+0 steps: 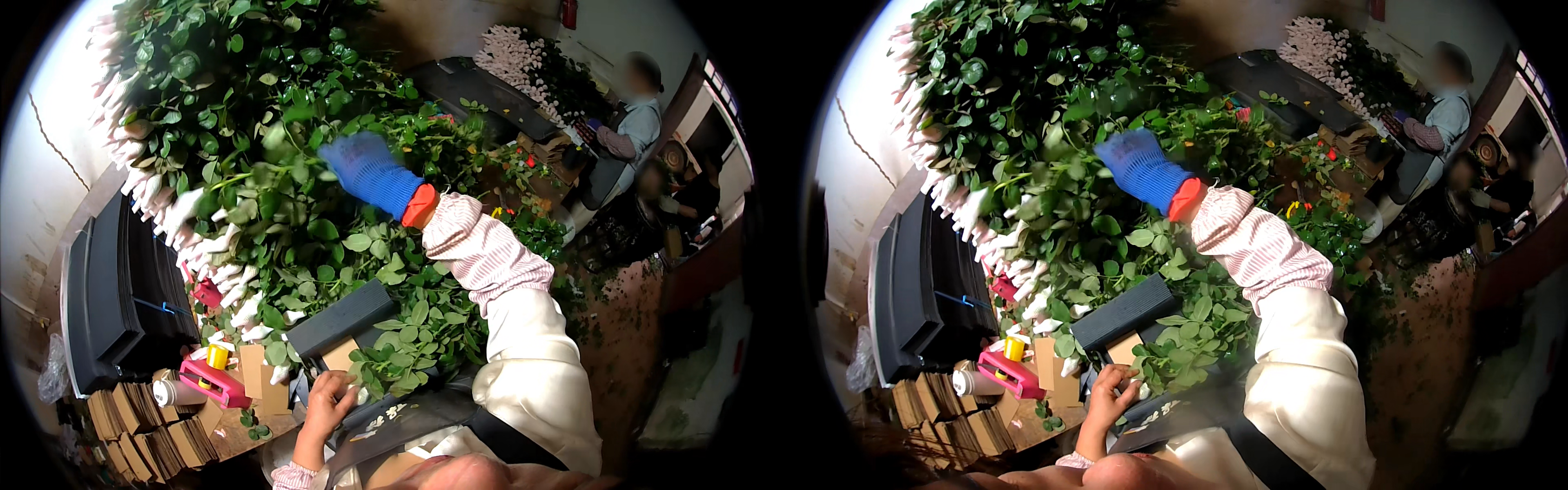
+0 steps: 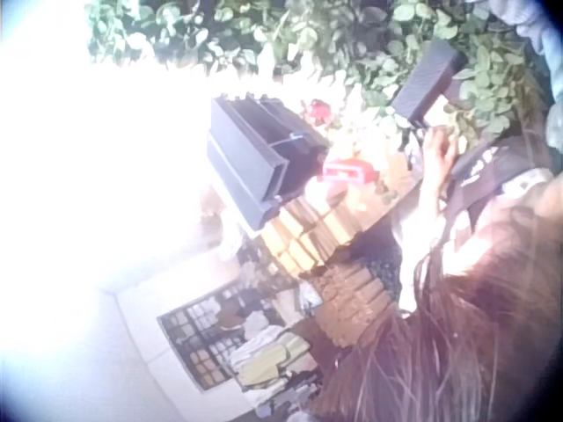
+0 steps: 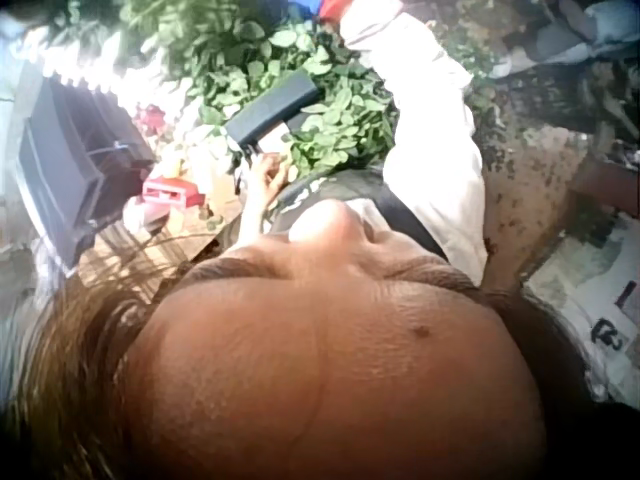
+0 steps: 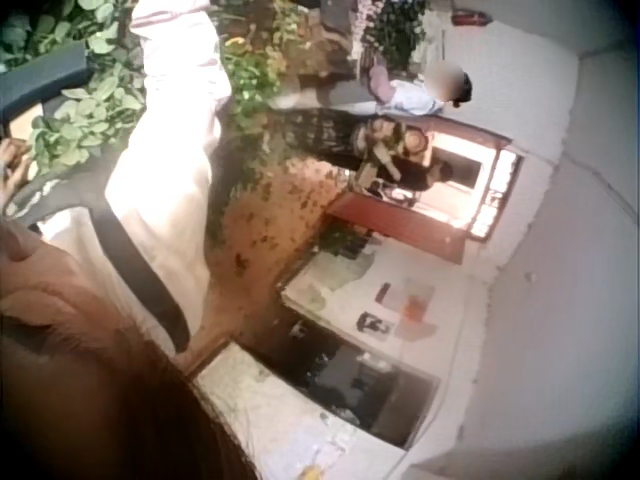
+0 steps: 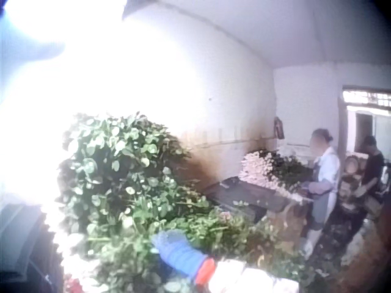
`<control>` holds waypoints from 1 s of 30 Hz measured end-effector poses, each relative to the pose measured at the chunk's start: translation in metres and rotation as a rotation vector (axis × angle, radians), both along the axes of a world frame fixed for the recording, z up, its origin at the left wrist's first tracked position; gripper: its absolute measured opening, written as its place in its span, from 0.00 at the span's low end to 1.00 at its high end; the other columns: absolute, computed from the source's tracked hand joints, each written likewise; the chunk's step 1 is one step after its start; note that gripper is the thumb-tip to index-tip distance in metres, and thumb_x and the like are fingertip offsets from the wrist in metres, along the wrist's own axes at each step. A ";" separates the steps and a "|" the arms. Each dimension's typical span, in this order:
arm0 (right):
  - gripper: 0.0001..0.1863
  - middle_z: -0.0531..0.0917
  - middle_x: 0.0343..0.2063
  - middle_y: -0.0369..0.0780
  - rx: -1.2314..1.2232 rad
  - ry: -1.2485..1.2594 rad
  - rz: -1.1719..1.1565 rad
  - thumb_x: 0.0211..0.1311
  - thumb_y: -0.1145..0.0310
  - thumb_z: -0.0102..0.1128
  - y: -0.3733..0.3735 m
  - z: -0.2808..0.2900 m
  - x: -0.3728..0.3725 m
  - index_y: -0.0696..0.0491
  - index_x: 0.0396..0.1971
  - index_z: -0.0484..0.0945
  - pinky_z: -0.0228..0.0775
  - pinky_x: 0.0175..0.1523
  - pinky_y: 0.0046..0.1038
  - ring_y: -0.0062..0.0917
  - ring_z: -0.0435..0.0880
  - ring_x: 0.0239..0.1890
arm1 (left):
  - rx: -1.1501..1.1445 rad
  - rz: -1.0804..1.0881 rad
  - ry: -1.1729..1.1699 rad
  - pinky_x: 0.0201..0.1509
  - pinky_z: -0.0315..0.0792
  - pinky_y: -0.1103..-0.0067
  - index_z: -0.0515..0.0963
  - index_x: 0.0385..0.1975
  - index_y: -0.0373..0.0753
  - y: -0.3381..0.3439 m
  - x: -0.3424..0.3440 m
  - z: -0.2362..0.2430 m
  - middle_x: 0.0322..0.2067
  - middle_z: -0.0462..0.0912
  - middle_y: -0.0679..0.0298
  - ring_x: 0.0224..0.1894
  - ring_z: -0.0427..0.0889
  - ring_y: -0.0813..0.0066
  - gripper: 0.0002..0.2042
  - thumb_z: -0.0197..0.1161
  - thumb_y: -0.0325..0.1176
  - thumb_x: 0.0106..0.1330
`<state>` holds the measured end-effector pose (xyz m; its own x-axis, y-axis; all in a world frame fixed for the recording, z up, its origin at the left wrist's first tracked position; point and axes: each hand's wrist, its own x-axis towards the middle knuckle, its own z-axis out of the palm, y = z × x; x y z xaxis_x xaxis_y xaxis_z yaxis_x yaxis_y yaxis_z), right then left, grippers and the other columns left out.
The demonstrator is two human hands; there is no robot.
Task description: The person arranges artificial flowers and greenery into black rectangular trays. They place stems into the trays, adjust the foliage, and occasionally use a stapler to secure the arrangement. The process is repeated for multiple trays.
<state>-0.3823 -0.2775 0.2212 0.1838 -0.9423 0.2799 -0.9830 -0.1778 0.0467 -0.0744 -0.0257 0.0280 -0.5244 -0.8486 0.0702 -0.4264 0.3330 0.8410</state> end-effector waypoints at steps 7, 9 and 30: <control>0.12 0.82 0.37 0.37 -0.515 0.242 0.271 0.65 0.69 0.58 -0.020 0.048 0.039 0.41 0.47 0.81 0.78 0.46 0.32 0.29 0.84 0.42 | -0.016 0.008 -0.019 0.45 0.75 0.71 0.84 0.42 0.35 0.001 0.002 0.000 0.41 0.82 0.57 0.42 0.81 0.61 0.11 0.71 0.26 0.59; 0.12 0.82 0.36 0.38 -0.253 0.317 0.255 0.64 0.70 0.59 -0.032 0.011 0.021 0.41 0.46 0.81 0.77 0.42 0.34 0.29 0.84 0.39 | -0.136 -0.020 0.008 0.41 0.75 0.74 0.85 0.41 0.35 0.000 -0.001 -0.009 0.39 0.82 0.58 0.37 0.81 0.65 0.11 0.72 0.26 0.59; 0.22 0.81 0.37 0.40 0.367 0.043 0.389 0.55 0.73 0.63 0.228 -0.069 -0.074 0.38 0.51 0.81 0.76 0.45 0.40 0.38 0.82 0.40 | 0.082 0.106 0.101 0.53 0.79 0.70 0.61 0.68 0.40 0.002 0.005 -0.042 0.49 0.83 0.52 0.51 0.84 0.62 0.40 0.77 0.31 0.57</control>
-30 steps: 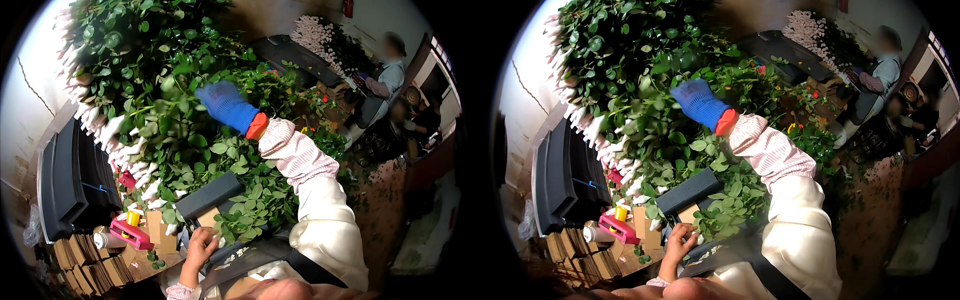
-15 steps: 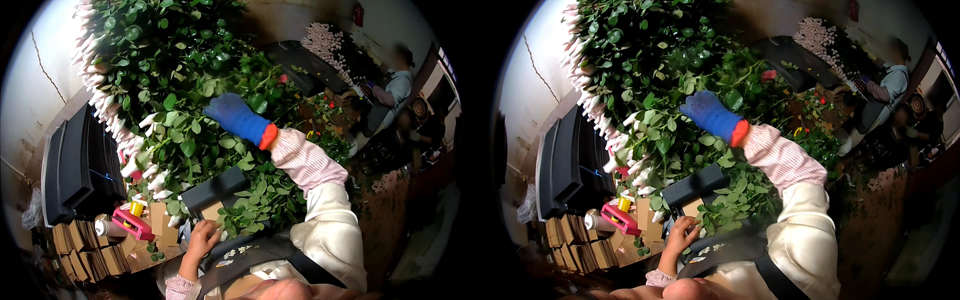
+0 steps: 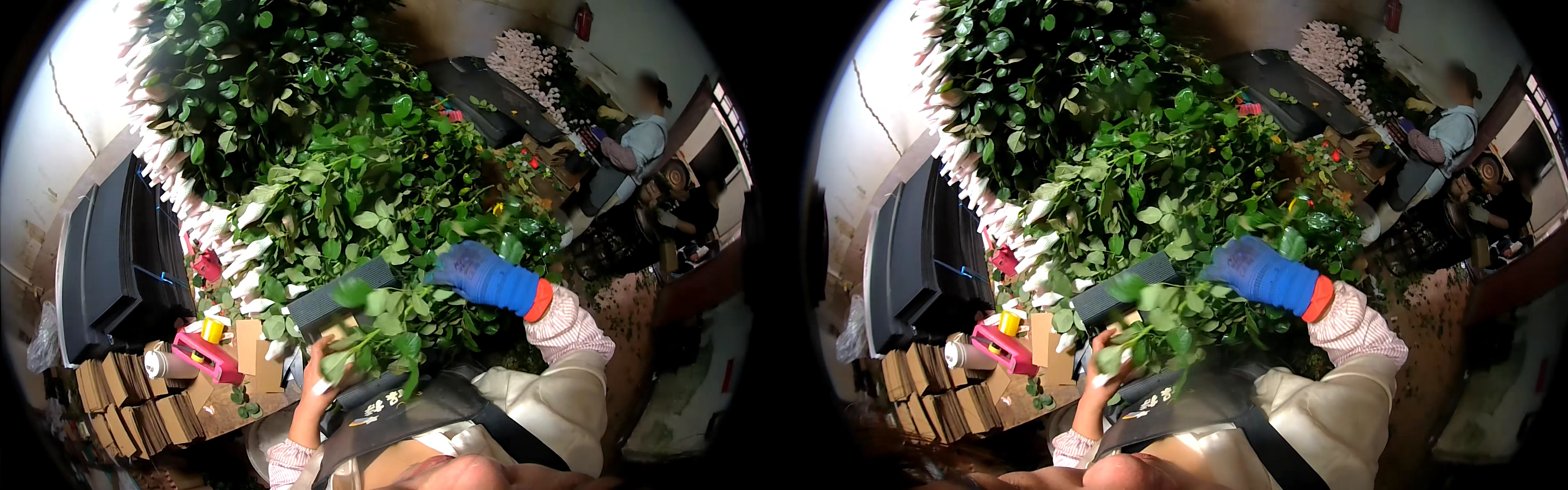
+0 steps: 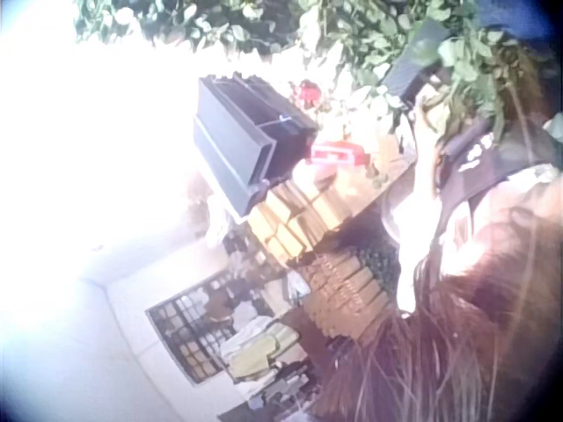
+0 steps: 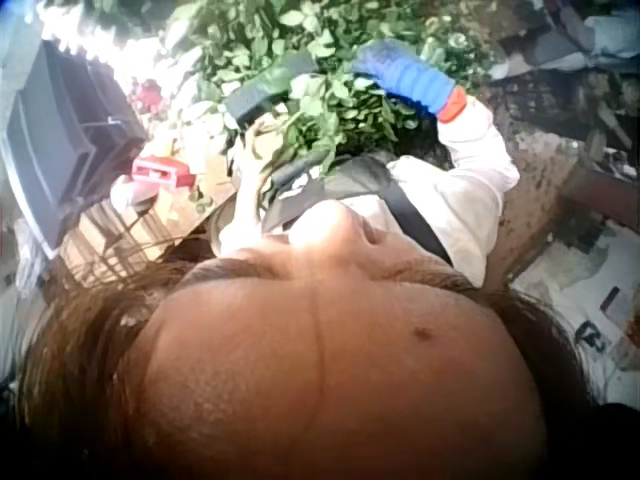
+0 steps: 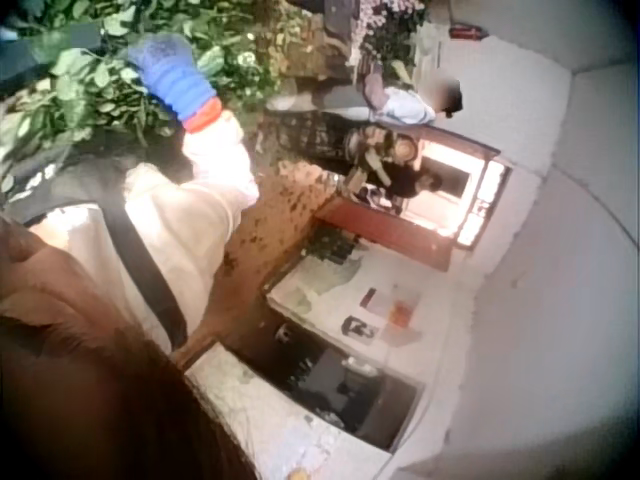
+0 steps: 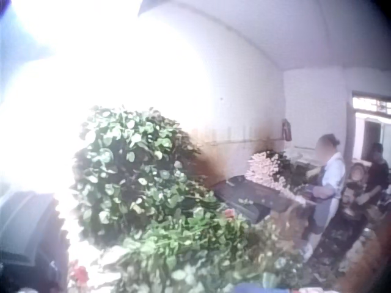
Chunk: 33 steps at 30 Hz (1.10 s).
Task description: The person arranges artificial flowers and greenery into black rectangular trays. They place stems into the trays, adjust the foliage, and occasionally use a stapler to secure the arrangement. The process is repeated for multiple trays.
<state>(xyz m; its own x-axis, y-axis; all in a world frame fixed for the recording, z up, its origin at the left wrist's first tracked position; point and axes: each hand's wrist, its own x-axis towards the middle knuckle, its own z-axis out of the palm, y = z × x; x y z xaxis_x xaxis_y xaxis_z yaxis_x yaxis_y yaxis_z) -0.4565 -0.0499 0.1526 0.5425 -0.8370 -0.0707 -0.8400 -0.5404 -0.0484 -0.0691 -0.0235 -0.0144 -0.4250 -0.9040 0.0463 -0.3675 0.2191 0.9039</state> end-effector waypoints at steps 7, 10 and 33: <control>0.18 0.84 0.35 0.40 0.159 0.282 -0.208 0.62 0.69 0.59 0.023 -0.073 -0.006 0.36 0.52 0.83 0.76 0.47 0.39 0.37 0.85 0.45 | 0.061 -0.018 0.026 0.51 0.79 0.74 0.71 0.65 0.41 -0.004 -0.004 0.026 0.56 0.76 0.56 0.50 0.82 0.64 0.35 0.78 0.26 0.55; 0.22 0.86 0.44 0.42 0.344 0.118 -0.195 0.62 0.61 0.60 0.022 -0.092 -0.017 0.36 0.58 0.80 0.75 0.56 0.40 0.39 0.84 0.52 | -0.089 -0.046 -0.023 0.51 0.79 0.74 0.78 0.59 0.38 -0.004 -0.006 0.026 0.55 0.78 0.56 0.51 0.81 0.66 0.29 0.77 0.26 0.54; 0.14 0.85 0.30 0.40 -0.704 -0.192 -0.198 0.61 0.70 0.59 -0.326 -0.015 0.052 0.37 0.43 0.86 0.79 0.40 0.39 0.36 0.88 0.36 | -0.027 -0.036 -0.085 0.52 0.77 0.73 0.80 0.58 0.38 -0.007 -0.008 0.038 0.52 0.78 0.57 0.51 0.81 0.63 0.27 0.76 0.25 0.54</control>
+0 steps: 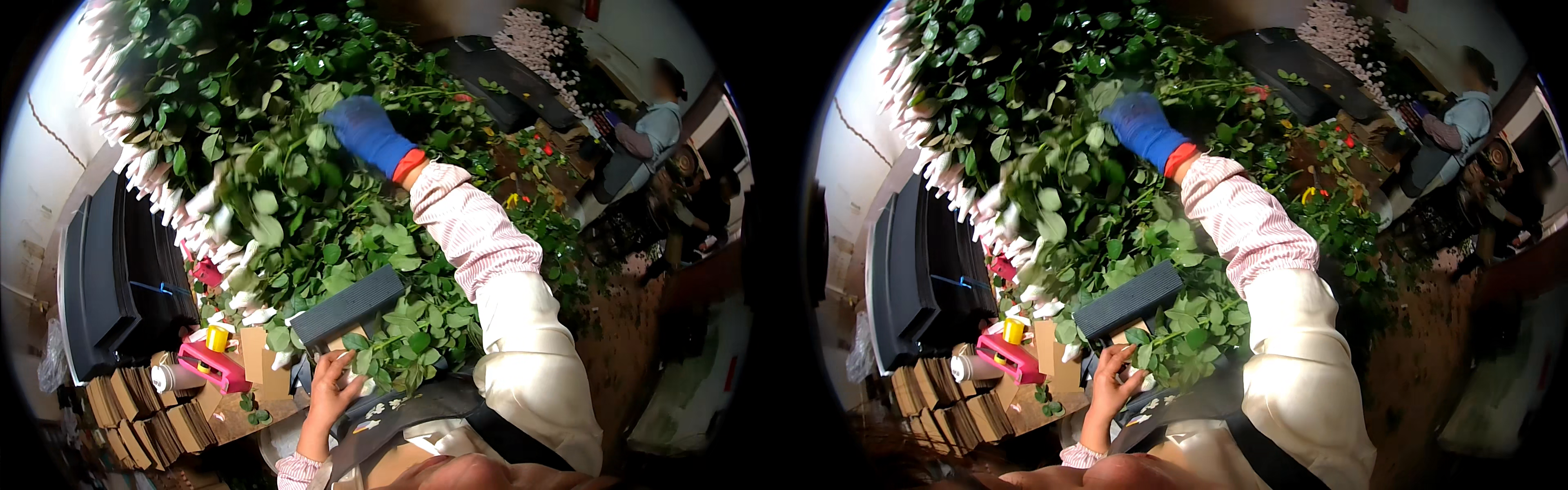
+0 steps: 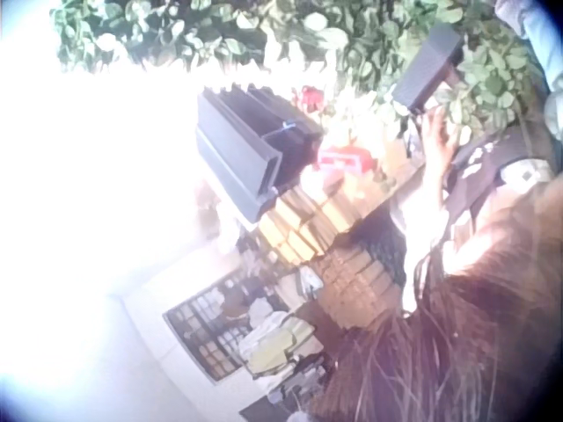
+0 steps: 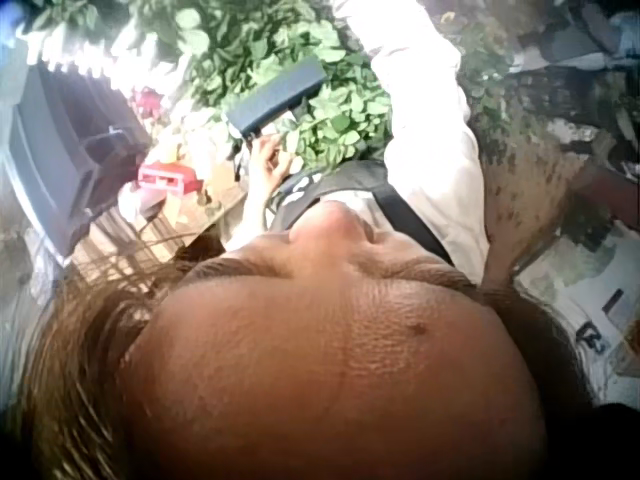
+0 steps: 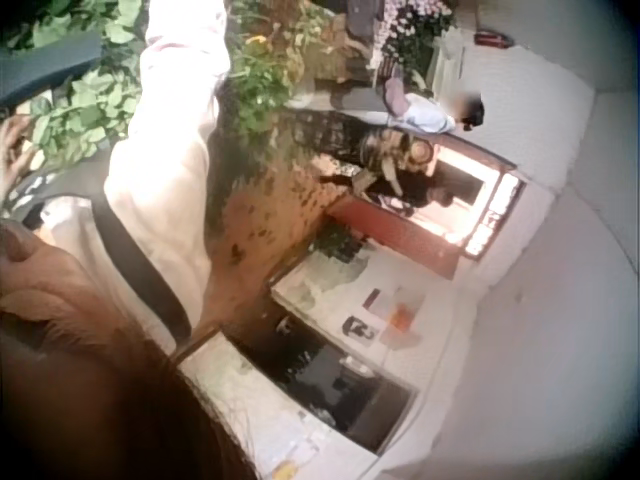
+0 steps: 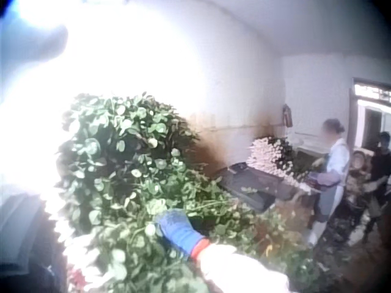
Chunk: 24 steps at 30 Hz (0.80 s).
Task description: The person arranges artificial flowers and greenery into black rectangular trays. They place stems into the trays, adjust the foliage, and occasionally use a stapler to secure the arrangement. The process is repeated for multiple trays.
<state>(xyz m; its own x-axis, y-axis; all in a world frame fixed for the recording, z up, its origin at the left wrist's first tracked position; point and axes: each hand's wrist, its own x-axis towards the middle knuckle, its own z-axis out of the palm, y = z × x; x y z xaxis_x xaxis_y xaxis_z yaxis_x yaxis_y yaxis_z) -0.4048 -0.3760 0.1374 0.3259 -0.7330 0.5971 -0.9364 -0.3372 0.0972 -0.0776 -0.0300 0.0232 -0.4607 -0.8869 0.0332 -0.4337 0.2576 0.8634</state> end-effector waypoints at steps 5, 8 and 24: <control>0.17 0.85 0.43 0.41 0.316 0.047 -0.100 0.65 0.69 0.58 -0.009 -0.042 0.008 0.37 0.52 0.84 0.79 0.51 0.40 0.36 0.87 0.46 | 0.013 -0.006 -0.010 0.54 0.76 0.72 0.79 0.58 0.38 -0.001 0.001 0.001 0.53 0.78 0.56 0.52 0.80 0.63 0.28 0.77 0.26 0.54; 0.24 0.82 0.53 0.42 0.419 0.056 -0.054 0.65 0.63 0.58 -0.013 -0.043 -0.008 0.37 0.62 0.76 0.74 0.61 0.39 0.38 0.82 0.56 | 0.011 -0.016 -0.020 0.55 0.76 0.71 0.80 0.57 0.38 -0.002 -0.001 0.002 0.53 0.78 0.56 0.52 0.80 0.60 0.27 0.76 0.27 0.55; 0.18 0.88 0.47 0.42 0.631 0.362 -0.110 0.66 0.69 0.57 0.098 -0.036 0.016 0.50 0.56 0.80 0.80 0.48 0.39 0.36 0.87 0.48 | 0.022 -0.004 0.022 0.53 0.77 0.70 0.80 0.57 0.39 -0.001 0.002 0.001 0.53 0.78 0.55 0.53 0.80 0.57 0.27 0.76 0.29 0.55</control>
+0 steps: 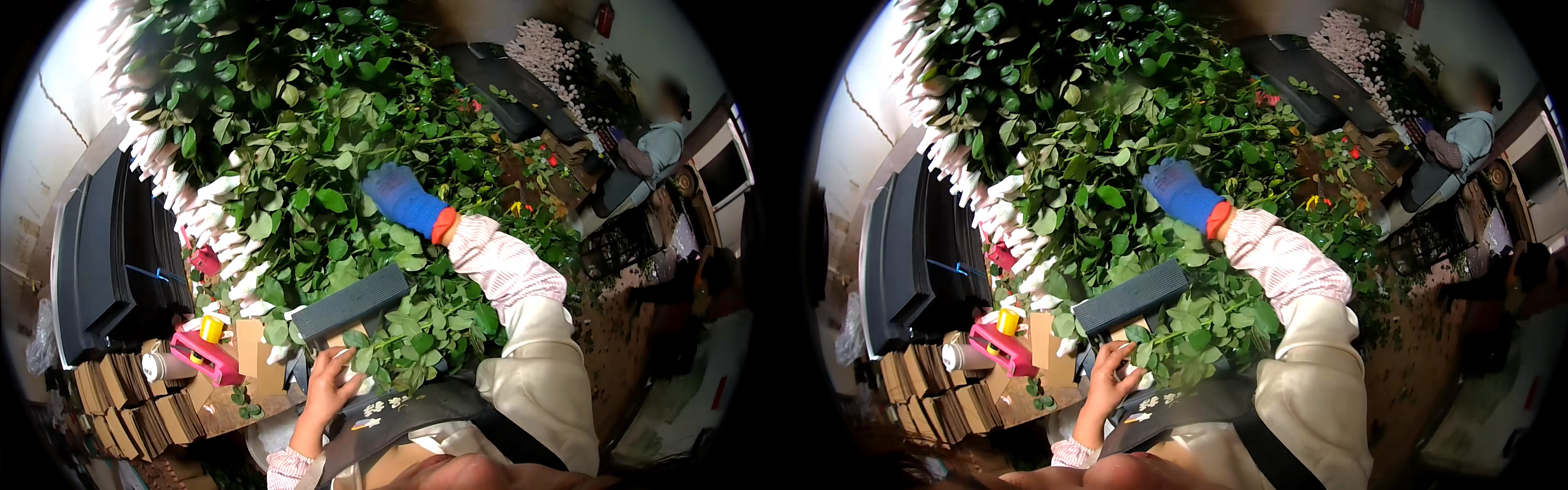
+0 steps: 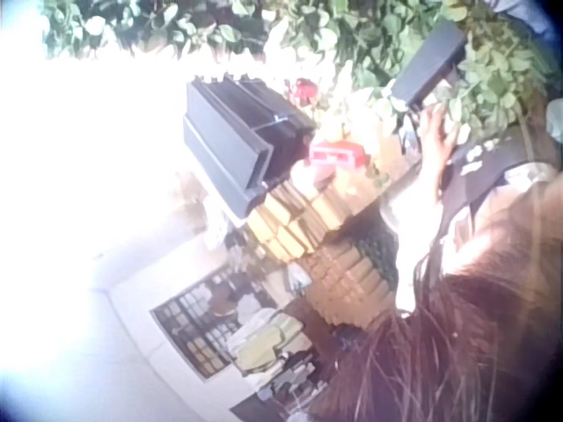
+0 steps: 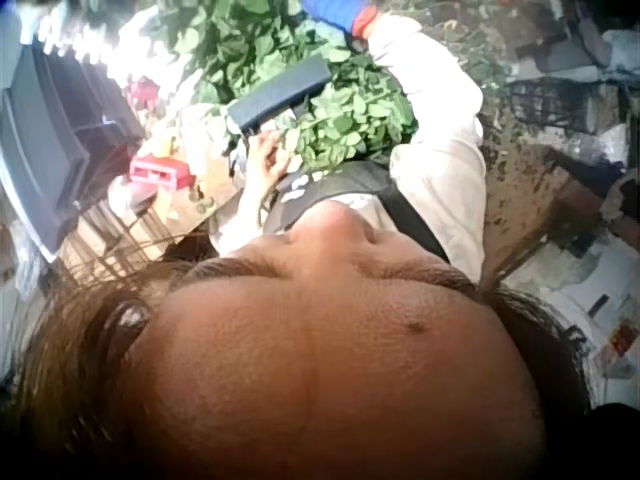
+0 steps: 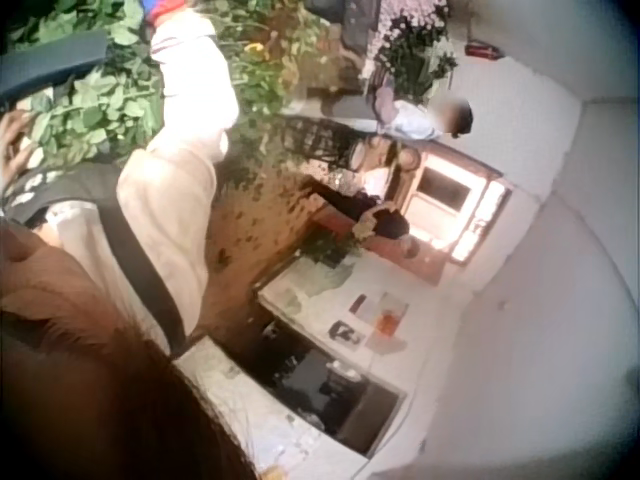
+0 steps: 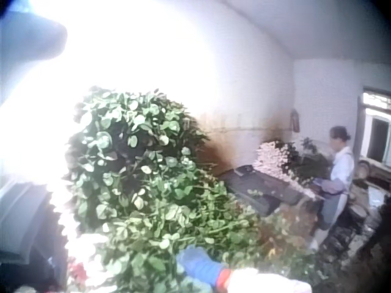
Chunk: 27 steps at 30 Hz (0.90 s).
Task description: The person arranges artificial flowers and greenery into black rectangular trays. They place stems into the trays, adjust the foliage, and occasionally use a stapler to secure the arrangement. The process is repeated for multiple trays.
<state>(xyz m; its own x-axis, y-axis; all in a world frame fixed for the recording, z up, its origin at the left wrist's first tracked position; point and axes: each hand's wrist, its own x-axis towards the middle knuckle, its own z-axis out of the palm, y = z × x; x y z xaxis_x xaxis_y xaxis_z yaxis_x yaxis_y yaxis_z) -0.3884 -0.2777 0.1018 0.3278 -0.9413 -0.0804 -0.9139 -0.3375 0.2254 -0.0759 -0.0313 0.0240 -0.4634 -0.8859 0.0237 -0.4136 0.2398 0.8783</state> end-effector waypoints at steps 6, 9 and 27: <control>0.13 0.86 0.37 0.53 -0.065 0.096 -0.166 0.63 0.74 0.55 -0.033 -0.076 0.011 0.61 0.43 0.85 0.81 0.38 0.37 0.40 0.88 0.42 | -0.033 -0.011 -0.011 0.55 0.76 0.69 0.79 0.58 0.40 0.000 -0.001 -0.003 0.53 0.78 0.55 0.53 0.80 0.57 0.27 0.76 0.29 0.55; 0.11 0.86 0.37 0.51 -0.086 0.074 -0.117 0.60 0.72 0.59 -0.026 -0.075 0.005 0.58 0.39 0.86 0.81 0.36 0.36 0.42 0.89 0.38 | -0.054 -0.010 -0.018 0.56 0.75 0.69 0.79 0.58 0.40 0.001 0.000 -0.007 0.53 0.78 0.55 0.53 0.79 0.57 0.27 0.76 0.29 0.55; 0.16 0.85 0.44 0.41 -0.147 0.026 -0.109 0.58 0.58 0.66 0.006 0.086 -0.025 0.45 0.45 0.84 0.73 0.56 0.41 0.37 0.83 0.52 | -0.081 -0.021 0.019 0.55 0.76 0.70 0.78 0.58 0.38 0.001 -0.003 -0.004 0.53 0.78 0.54 0.53 0.80 0.57 0.26 0.75 0.29 0.58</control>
<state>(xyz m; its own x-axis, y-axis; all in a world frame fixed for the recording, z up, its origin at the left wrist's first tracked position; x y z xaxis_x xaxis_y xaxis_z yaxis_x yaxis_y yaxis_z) -0.4138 -0.2715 0.1876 0.2230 -0.9734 0.0531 -0.9365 -0.1988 0.2890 -0.0793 -0.0298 0.0199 -0.4804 -0.8709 0.1037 -0.3909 0.3185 0.8636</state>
